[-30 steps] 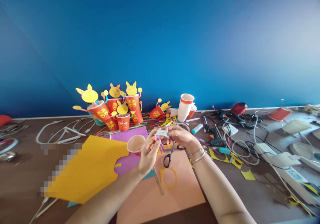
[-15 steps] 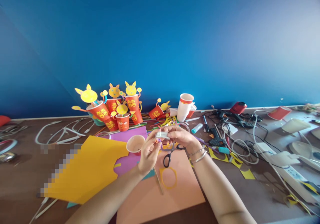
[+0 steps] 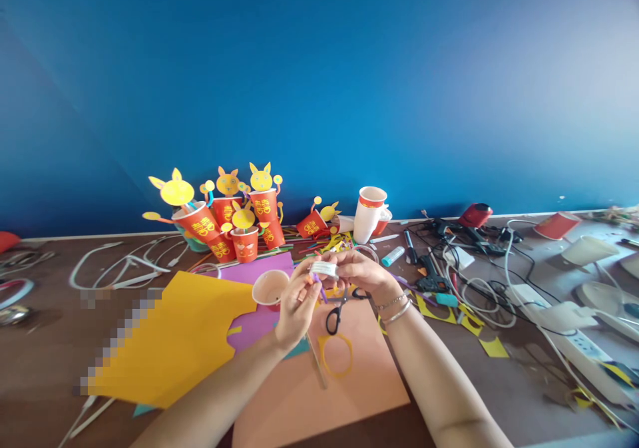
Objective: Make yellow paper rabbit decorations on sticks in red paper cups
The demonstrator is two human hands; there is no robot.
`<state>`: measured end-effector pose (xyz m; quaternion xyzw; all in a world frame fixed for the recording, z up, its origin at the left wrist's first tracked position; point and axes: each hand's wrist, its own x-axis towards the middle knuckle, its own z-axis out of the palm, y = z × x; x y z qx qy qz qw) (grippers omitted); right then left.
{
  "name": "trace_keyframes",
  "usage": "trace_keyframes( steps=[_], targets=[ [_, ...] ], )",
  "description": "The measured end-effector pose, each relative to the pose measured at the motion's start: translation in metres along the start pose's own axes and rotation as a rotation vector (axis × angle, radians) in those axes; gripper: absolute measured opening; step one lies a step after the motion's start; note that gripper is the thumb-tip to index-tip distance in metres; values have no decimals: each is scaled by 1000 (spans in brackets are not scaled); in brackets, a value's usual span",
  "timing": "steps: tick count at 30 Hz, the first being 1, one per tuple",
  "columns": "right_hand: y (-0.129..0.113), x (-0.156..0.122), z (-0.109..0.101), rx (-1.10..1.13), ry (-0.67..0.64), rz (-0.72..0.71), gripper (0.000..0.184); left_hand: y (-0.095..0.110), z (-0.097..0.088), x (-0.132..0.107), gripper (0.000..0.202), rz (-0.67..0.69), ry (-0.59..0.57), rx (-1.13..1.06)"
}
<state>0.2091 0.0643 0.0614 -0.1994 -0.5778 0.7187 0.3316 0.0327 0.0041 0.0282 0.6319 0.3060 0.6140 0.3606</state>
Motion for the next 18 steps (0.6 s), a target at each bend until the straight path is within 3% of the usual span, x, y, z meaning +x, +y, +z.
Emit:
trace_keyframes(
  steps=[6, 13, 18],
  targets=[
    [-13, -3, 2, -224, 89, 89, 29, -8, 1, -1, 14, 115, -51, 251],
    [-10, -1, 0, -133, -27, 9, 17, -4, -1, -3, 17, 116, -56, 217],
    [-10, -2, 0, -131, -39, -24, 14, 1, -2, -2, 19, 121, -23, 213]
  ],
)
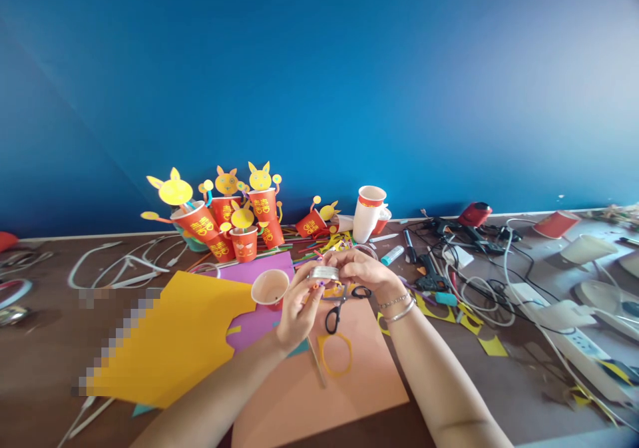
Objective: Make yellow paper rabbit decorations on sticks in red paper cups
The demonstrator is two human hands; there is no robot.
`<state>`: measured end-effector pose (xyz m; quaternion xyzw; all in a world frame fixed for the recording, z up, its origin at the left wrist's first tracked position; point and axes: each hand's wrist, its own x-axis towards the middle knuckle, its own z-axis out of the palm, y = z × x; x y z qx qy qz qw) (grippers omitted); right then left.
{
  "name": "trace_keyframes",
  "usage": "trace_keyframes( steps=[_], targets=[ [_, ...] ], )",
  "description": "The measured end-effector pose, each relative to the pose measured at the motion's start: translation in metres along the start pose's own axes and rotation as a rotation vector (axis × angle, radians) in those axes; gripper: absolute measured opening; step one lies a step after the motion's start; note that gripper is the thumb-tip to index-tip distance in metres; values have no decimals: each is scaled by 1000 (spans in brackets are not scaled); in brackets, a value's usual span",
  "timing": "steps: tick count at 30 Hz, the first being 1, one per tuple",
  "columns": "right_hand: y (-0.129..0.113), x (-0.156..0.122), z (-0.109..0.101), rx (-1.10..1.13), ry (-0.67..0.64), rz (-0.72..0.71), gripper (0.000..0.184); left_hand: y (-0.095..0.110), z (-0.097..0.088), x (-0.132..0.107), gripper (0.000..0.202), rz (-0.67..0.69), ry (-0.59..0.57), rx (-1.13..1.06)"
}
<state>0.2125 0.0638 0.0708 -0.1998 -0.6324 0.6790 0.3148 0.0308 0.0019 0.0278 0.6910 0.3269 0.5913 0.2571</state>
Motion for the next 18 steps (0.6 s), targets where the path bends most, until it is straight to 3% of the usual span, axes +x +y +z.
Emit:
trace_keyframes(
  steps=[5, 12, 18],
  targets=[
    [-3, 0, 3, 10, -26, -10, 22, -3, -1, -1, 20, -5, -24, -20],
    [-2, 2, 6, -18, 35, 36, 22, -8, -1, -4, 19, 34, -35, 30],
    [-7, 1, 6, -43, -35, -26, 26, -4, -2, -4, 22, 35, -64, 38]
  ],
)
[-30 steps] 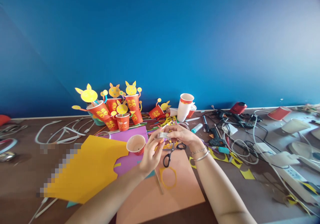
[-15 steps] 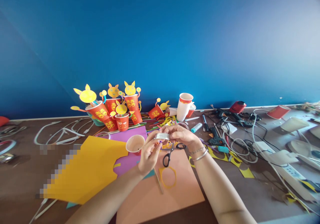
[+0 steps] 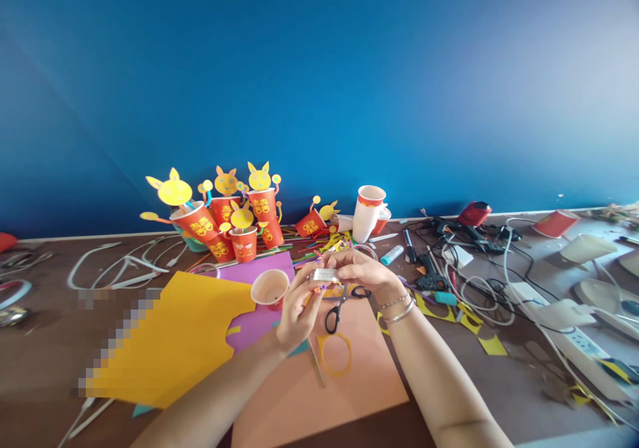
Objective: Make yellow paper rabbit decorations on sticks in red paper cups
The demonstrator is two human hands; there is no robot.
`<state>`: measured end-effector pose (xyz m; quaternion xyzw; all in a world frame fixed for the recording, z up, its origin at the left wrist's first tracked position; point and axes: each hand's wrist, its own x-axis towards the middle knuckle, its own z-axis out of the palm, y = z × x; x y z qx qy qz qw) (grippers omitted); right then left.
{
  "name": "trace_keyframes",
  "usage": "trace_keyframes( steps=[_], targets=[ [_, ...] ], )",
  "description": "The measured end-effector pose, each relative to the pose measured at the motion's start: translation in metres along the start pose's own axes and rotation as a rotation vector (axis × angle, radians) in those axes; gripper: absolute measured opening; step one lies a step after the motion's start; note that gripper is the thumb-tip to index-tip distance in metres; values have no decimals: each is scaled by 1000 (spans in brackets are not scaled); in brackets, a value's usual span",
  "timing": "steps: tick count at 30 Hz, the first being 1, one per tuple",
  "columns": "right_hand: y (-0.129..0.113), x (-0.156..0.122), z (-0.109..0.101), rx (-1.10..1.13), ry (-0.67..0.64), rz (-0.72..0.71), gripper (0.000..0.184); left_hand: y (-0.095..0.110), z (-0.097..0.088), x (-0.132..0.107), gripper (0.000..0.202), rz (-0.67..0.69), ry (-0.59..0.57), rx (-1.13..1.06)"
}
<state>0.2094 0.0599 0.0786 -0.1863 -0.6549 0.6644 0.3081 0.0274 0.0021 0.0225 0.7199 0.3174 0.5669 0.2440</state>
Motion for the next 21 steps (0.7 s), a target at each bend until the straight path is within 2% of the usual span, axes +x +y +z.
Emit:
trace_keyframes(
  steps=[10, 14, 18, 21],
  targets=[
    [3, 0, 0, 59, 16, 11, 26, 2, -1, 2, 22, 23, 13, 30],
    [5, 0, 0, 108, 38, 36, 20, 1, -1, 2, 22, 25, 18, 27],
    [8, 3, 0, 58, 31, 22, 14, -2, 0, 0, 22, 5, 9, 7],
    [11, 5, 1, -3, 117, 20, 9, -4, 1, 0, 20, 9, 27, -8]
  ],
)
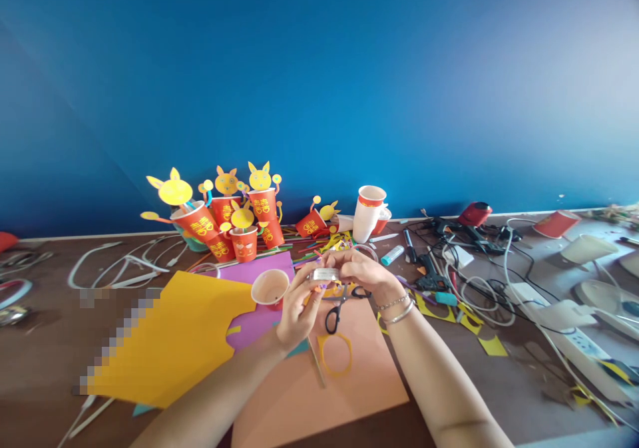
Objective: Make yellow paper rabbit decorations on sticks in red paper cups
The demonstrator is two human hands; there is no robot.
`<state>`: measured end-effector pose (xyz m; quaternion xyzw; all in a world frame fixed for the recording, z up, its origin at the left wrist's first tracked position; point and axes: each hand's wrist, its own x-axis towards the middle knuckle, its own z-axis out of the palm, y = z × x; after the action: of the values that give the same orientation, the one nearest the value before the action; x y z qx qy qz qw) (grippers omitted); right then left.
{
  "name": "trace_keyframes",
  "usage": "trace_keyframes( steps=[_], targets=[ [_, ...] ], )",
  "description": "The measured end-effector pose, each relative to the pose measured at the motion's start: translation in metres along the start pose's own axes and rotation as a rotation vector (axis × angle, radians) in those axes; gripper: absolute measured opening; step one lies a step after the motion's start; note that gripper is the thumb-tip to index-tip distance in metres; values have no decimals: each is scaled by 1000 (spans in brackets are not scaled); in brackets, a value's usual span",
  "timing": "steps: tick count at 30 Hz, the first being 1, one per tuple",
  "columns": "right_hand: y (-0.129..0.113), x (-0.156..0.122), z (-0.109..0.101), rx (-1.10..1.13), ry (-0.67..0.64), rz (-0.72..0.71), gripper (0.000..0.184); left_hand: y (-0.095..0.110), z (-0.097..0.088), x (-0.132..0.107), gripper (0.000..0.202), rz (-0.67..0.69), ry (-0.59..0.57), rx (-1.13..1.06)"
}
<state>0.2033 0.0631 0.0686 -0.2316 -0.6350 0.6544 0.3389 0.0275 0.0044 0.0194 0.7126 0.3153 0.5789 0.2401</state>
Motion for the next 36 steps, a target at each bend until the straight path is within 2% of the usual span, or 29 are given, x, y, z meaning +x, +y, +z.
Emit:
trace_keyframes(
  steps=[3, 7, 9, 13, 24, 28, 33, 36],
  targets=[
    [1, -1, -2, -16, 34, 40, 13, 1, 0, 1, 19, 12, 5, 10],
    [1, -6, -9, 72, -102, 58, 16, 5, 2, 2, 20, -25, -8, -53],
    [1, -7, -11, 114, -122, 33, 19, 7, 2, 3, 19, -62, 11, -107],
    [1, -5, -8, 123, -92, 27, 18, 6, 2, 4, 18, -73, 31, -122],
    [-3, -3, 1, 104, -4, 28, 19, 0, 0, 3, 18, 42, 51, 42],
    [-8, -4, 4, 2, 1, -31, 22, -1, 0, 3, 17, 66, 53, 80],
    [-13, -5, 7, -41, 23, -9, 20, -3, 0, 3, 17, 87, 44, 77],
    [-12, -6, 4, -23, -7, 14, 23, -3, 1, 2, 18, 72, 42, 41]
  ],
)
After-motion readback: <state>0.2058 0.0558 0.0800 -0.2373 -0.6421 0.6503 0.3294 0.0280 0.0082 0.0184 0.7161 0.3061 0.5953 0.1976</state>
